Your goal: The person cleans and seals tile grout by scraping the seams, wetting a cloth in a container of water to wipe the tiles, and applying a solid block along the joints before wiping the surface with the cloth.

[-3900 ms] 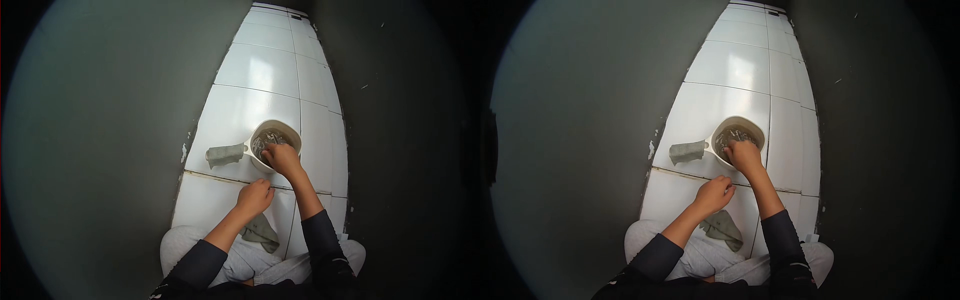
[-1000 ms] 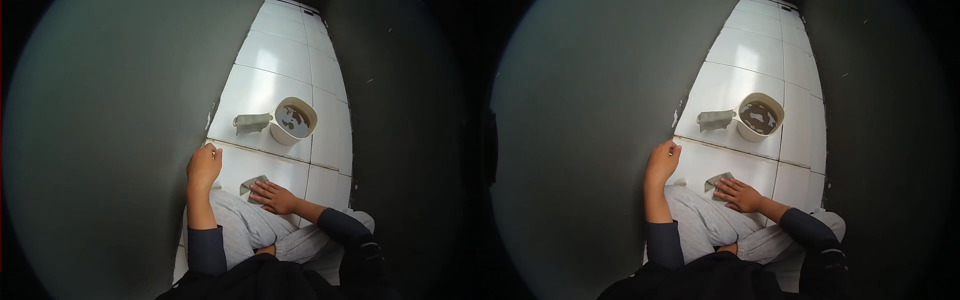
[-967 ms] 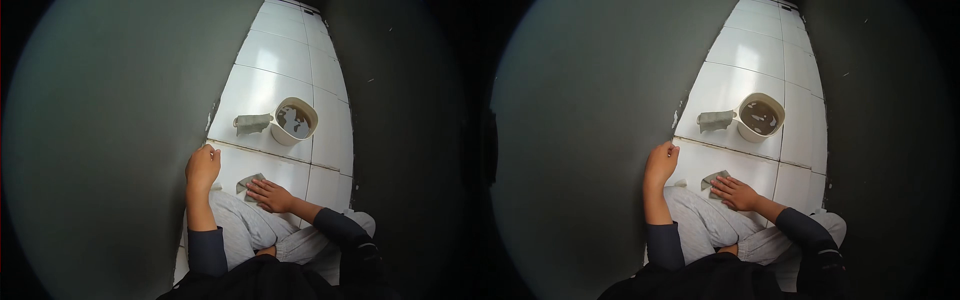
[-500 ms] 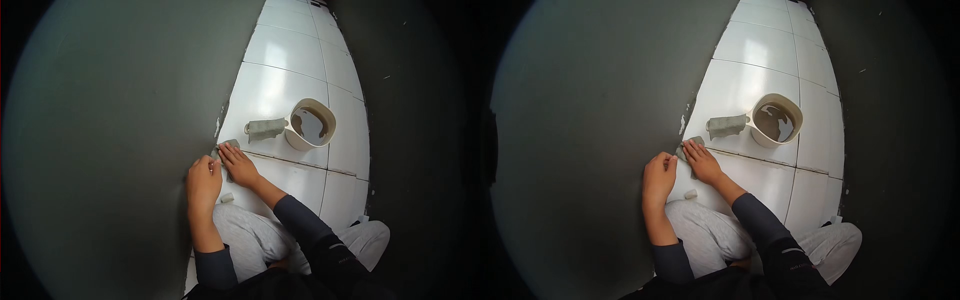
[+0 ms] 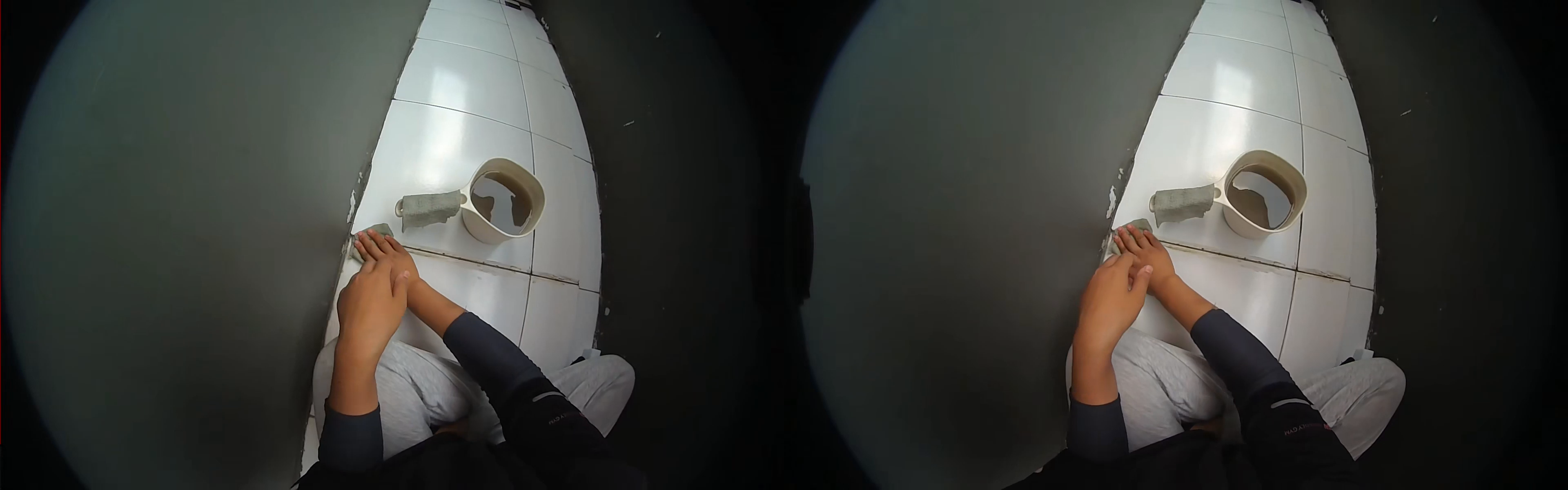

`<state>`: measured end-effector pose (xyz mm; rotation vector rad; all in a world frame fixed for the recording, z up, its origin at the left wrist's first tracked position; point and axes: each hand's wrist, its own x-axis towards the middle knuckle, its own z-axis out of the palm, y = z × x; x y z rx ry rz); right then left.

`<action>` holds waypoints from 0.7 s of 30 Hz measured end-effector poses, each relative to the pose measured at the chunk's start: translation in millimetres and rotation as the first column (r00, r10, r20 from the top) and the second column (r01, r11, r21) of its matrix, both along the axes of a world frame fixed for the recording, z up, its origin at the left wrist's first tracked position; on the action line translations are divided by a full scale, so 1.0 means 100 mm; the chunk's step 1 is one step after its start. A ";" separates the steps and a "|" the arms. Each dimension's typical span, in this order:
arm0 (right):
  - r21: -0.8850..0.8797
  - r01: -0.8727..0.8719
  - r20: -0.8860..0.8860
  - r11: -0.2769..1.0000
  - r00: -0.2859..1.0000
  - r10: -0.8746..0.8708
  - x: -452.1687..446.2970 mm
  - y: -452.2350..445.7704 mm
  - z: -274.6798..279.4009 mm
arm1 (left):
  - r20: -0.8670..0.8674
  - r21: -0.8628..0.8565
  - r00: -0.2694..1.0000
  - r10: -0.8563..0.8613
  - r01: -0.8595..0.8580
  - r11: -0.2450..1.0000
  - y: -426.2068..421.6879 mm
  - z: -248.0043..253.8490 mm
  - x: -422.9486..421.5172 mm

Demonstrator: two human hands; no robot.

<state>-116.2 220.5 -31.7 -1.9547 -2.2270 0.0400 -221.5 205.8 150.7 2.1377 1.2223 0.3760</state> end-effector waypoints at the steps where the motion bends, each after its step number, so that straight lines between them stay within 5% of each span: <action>1: 0.031 -0.006 -0.028 0.999 1.000 0.007 0.04 -0.03 -0.03 | -0.025 0.015 0.999 -0.047 0.048 0.999 -0.06 0.01 0.04; 21: 0.075 0.225 0.136 0.972 0.963 -0.233 0.78 -1.14 0.15 | -0.219 0.086 0.906 -0.363 0.388 0.917 -0.79 -0.05 0.63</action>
